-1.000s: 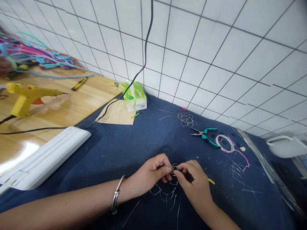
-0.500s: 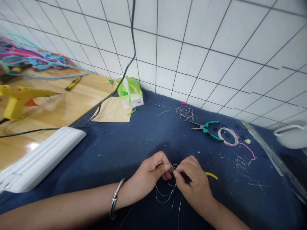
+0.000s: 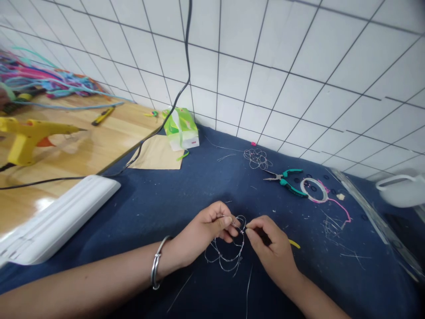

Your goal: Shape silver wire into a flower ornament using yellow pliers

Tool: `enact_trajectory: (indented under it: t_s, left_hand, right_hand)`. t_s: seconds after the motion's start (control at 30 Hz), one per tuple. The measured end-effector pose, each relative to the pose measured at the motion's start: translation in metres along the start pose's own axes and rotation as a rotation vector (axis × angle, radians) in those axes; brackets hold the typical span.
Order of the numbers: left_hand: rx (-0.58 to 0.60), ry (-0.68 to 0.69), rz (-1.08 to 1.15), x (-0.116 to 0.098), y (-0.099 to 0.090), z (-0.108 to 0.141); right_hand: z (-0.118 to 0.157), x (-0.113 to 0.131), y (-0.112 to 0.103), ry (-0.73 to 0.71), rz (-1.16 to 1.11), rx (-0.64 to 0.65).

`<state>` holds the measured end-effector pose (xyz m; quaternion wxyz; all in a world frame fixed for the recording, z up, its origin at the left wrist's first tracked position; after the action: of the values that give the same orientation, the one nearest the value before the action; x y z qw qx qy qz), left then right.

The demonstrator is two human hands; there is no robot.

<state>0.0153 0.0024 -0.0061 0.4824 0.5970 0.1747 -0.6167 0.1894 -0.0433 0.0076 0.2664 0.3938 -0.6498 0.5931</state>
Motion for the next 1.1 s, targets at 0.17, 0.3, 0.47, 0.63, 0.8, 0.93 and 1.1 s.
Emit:
enact_trajectory:
  t_s: [0.17, 0.3, 0.47, 0.63, 0.8, 0.93, 1.1]
  left_hand:
    - [-0.045, 0.009, 0.109, 0.0012, -0.0012, 0.0015]
    - [-0.047, 0.021, 0.132, 0.0001, 0.0001, 0.0024]
    - [-0.024, 0.018, 0.114, -0.0015, 0.0008, 0.0031]
    - [0.013, 0.020, 0.105, -0.0035, 0.0005, 0.0040]
    - [0.071, 0.022, 0.103, -0.0062, -0.0003, 0.0049]
    - [0.106, 0.015, 0.073, -0.0072, -0.0005, 0.0052]
    - [0.105, 0.000, 0.065, -0.0085, -0.0006, 0.0049]
  right_hand:
    - [0.0022, 0.0023, 0.0010, 0.001, 0.082, 0.030]
    - [0.0032, 0.0066, 0.0059, -0.052, 0.180, 0.079]
    - [0.0054, 0.0077, 0.0070, -0.049, 0.201, 0.054]
    - [0.0076, 0.0075, 0.0063, -0.032, 0.189, 0.031]
    - [0.0075, 0.0072, 0.0052, -0.065, 0.241, -0.005]
    - [0.0083, 0.0073, 0.0040, -0.115, 0.324, -0.013]
    - [0.0095, 0.0079, 0.0040, -0.145, 0.403, -0.038]
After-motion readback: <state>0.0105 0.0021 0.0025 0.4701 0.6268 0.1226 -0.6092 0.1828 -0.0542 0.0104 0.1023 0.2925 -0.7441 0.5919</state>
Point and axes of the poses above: each hand's wrist, its own z-axis away from the middle knuckle, its own y-axis out of the palm, x = y × z, the point moved 1 cm from there along -z, towards the middle knuckle, and after that the axes turned 2 degrees about -z, right-handed, at the moved point
